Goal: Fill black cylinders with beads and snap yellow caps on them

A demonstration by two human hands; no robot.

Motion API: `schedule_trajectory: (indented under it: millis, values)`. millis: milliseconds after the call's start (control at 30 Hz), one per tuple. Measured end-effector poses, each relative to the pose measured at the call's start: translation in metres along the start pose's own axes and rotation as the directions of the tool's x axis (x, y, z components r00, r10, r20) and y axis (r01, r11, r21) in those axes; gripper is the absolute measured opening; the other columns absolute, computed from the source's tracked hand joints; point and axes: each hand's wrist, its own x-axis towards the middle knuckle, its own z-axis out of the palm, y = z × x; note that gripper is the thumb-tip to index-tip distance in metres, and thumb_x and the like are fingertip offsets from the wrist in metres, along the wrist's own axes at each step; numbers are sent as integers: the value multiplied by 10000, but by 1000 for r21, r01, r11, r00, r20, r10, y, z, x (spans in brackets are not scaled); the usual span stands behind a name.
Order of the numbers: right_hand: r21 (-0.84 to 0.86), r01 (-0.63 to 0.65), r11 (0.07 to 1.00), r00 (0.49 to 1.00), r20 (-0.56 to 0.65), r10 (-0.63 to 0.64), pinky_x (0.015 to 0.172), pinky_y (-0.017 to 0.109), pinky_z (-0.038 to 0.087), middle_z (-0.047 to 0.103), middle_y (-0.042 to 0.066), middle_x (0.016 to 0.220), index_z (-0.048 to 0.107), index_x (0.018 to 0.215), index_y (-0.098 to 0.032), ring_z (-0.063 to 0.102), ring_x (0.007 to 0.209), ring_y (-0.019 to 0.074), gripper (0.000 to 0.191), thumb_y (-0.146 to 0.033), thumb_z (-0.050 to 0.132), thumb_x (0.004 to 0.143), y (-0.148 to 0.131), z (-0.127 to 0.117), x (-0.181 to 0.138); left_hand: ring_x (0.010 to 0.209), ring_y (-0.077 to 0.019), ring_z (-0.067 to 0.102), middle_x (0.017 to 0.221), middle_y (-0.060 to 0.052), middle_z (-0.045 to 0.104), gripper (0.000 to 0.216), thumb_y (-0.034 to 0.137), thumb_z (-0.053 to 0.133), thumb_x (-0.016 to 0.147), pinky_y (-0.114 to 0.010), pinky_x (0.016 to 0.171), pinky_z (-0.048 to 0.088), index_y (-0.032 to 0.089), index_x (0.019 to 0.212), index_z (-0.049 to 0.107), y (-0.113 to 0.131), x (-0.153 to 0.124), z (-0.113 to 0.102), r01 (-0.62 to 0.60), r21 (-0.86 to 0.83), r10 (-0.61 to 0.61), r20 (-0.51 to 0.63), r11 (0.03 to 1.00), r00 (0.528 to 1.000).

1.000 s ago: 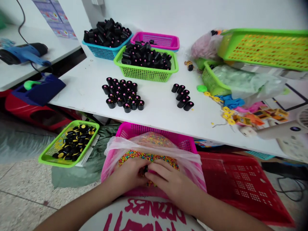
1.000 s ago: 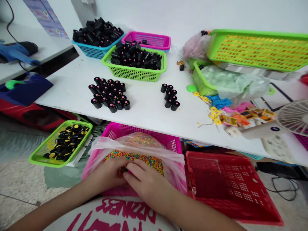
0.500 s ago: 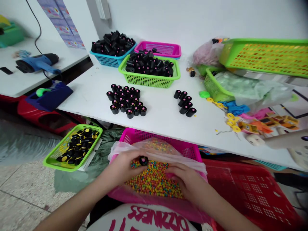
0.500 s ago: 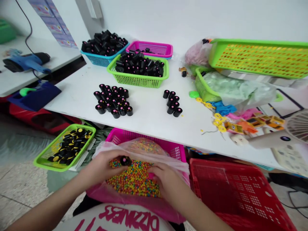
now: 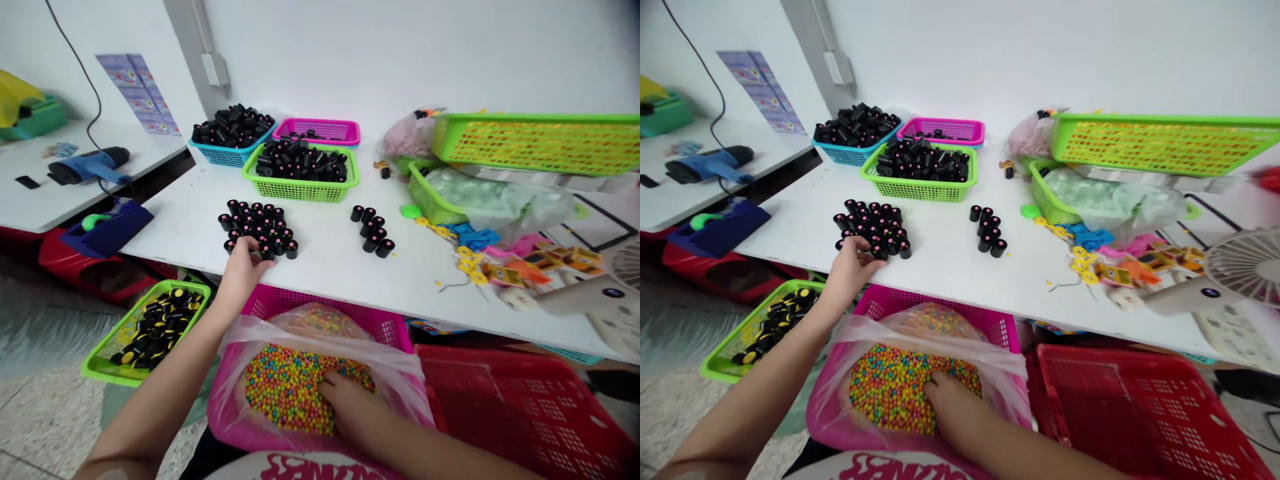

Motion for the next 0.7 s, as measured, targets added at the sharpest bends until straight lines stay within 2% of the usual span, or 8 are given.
schedule_trajectory:
  millis: [133, 200, 233, 300, 367, 433, 500, 700]
  values:
    - [108, 37, 993, 999, 5, -38, 771, 211, 463, 702, 63, 1033, 682, 956, -181, 667, 930, 166, 294, -60, 524, 739, -2, -11, -3, 1117, -287, 505, 1160, -110, 477, 477, 274, 761, 748, -507, 999, 432, 196, 1097, 446, 33, -8, 13, -222, 70, 228, -94, 973, 969]
    - [146, 40, 989, 999, 13, -42, 692, 205, 441, 721, 54, 948, 686, 915, -180, 672, 867, 168, 251, -87, 540, 734, -3, -16, -2, 1099, -257, 517, 1120, -87, 492, 347, 287, 674, 837, -453, 993, 446, 202, 1109, 476, 63, -7, 33, -356, 21, 356, 9, 934, 934]
    - [160, 40, 986, 999, 17, -43, 656, 204, 425, 726, 53, 916, 687, 909, -178, 671, 832, 168, 241, -96, 544, 733, -4, -18, -2, 1045, -223, 549, 1108, -74, 503, 301, 274, 618, 878, -402, 966, 468, 205, 1139, 483, 78, -3, 47, -403, -45, 406, 129, 914, 905]
    - [181, 42, 983, 999, 22, -46, 624, 201, 401, 731, 50, 904, 689, 945, -183, 666, 795, 161, 258, -108, 549, 741, -5, -21, -2, 1047, -209, 571, 1186, -91, 487, 424, 289, 589, 898, -371, 983, 457, 200, 1283, 436, 105, 9, 80, -418, -92, 425, 304, 904, 852]
    - [204, 52, 978, 998, 21, -57, 634, 195, 396, 736, 41, 926, 691, 997, -198, 663, 800, 150, 291, -115, 557, 752, -6, -23, -2, 927, -202, 609, 1157, -90, 486, 451, 319, 591, 894, -378, 908, 494, 215, 1311, 454, 123, 23, 110, -408, -80, 409, 350, 909, 843]
    - [238, 62, 969, 998, 13, -67, 656, 190, 403, 737, 34, 944, 693, 1036, -210, 662, 816, 145, 317, -118, 561, 763, -6, -25, -3, 846, -197, 619, 1137, -87, 491, 383, 354, 584, 894, -379, 825, 518, 227, 1250, 522, 132, 35, 131, -405, -64, 399, 369, 912, 839]
    - [272, 59, 960, 998, 9, -64, 668, 191, 414, 739, 33, 947, 695, 1061, -214, 664, 824, 148, 333, -123, 565, 768, -6, -27, -4, 843, -206, 621, 1137, -88, 512, 325, 358, 576, 896, -367, 774, 522, 222, 1190, 555, 134, 42, 140, -415, -59, 405, 379, 908, 832]
    - [304, 31, 952, 999, 28, -42, 704, 219, 449, 742, 43, 959, 702, 1075, -208, 674, 840, 173, 340, -134, 587, 764, -3, -31, -5, 909, -244, 635, 1041, -93, 656, 306, 274, 557, 893, -361, 779, 511, 179, 1184, 555, 136, 50, 138, -468, -106, 464, 433, 877, 772]
